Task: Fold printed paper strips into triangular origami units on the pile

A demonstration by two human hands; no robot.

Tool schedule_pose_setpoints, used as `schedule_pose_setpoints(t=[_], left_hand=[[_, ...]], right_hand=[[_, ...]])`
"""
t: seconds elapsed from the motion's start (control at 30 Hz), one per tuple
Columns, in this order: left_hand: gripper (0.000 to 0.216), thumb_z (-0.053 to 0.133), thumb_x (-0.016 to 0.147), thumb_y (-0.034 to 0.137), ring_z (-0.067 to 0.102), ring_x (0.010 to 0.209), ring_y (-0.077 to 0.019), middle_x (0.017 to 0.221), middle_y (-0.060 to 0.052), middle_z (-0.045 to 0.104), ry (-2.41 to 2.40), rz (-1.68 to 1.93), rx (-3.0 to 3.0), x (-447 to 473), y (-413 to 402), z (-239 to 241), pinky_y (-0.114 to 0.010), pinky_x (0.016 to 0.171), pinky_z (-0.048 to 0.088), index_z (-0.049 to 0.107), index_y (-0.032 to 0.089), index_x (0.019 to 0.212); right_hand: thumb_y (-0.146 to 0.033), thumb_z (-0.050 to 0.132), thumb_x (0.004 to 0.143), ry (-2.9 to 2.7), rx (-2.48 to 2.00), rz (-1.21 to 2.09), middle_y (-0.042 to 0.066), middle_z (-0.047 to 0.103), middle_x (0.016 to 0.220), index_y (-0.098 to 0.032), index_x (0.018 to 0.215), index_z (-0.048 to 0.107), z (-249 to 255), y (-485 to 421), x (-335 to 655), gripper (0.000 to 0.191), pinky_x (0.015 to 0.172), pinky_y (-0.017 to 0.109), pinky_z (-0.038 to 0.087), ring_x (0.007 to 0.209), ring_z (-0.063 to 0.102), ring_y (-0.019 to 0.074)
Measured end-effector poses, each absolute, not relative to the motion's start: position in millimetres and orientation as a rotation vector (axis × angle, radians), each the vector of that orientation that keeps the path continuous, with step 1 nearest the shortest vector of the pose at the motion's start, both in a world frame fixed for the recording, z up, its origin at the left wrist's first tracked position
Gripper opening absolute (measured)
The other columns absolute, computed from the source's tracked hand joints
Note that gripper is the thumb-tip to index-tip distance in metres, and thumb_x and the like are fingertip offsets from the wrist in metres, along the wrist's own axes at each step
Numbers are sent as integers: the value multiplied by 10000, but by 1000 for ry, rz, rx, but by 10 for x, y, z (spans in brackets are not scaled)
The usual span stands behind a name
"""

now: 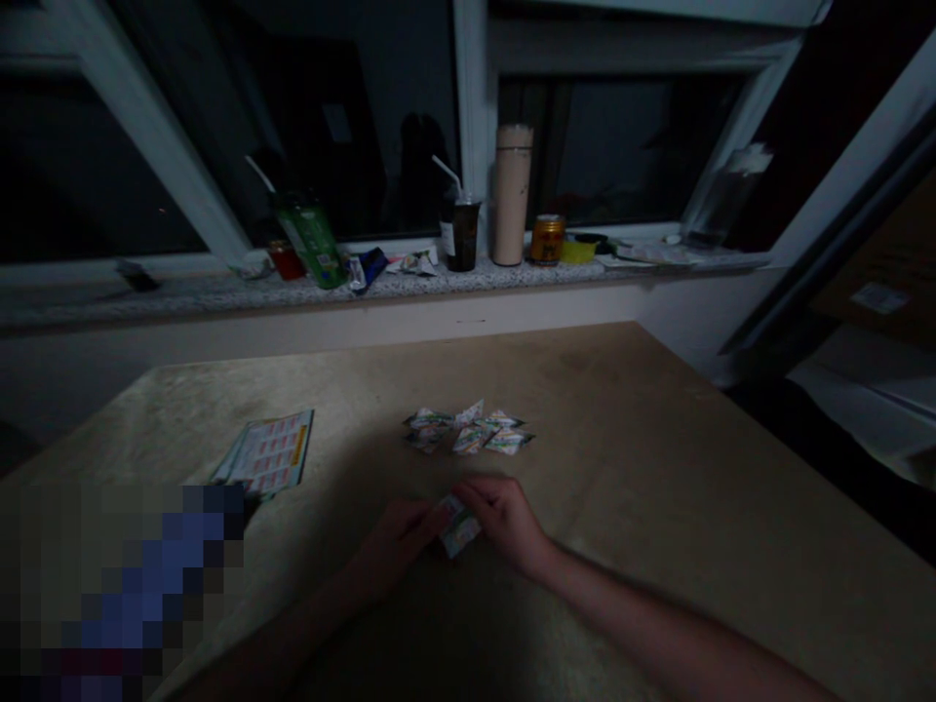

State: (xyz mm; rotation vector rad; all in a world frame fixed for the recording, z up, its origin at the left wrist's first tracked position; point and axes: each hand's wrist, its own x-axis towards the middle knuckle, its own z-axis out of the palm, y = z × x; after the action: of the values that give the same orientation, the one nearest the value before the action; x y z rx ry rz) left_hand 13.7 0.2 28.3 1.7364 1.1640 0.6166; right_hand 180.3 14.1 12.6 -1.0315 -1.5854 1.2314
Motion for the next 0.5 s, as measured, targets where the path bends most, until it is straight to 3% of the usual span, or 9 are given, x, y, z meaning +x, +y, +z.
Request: schedule_pose_setpoints(t=[0.2,0.33,0.5], left_hand=[[504,353,885,492,570,497,-149,527,2,632,1209,724,1562,140,8,261,-213,518,398,630,146,645],[506,359,877,495,575,473,-156,503,-17,632,1285,842,1444,147,7,246,-225,520,417,609,149,605],[553,314,871,530,554,498,-153,487,-12,582,1300,858,1447,142,6,245,-231,556,416,567,167,538]], right_hand=[[-510,534,789,-1525,-1005,1307,-41,418,523,-180,660,533,129,158,1788,354,417,201,289,463,379,95],[-561,446,823,-1589,-985,1416,-56,334,492,-167,601,487,93,159,1791,454,404,206,197,439,283,77],[-595,398,832,-1571,-956,1486,-52,363,467,-158,564,481,50,175,1820,520,410,205,206,422,297,70]])
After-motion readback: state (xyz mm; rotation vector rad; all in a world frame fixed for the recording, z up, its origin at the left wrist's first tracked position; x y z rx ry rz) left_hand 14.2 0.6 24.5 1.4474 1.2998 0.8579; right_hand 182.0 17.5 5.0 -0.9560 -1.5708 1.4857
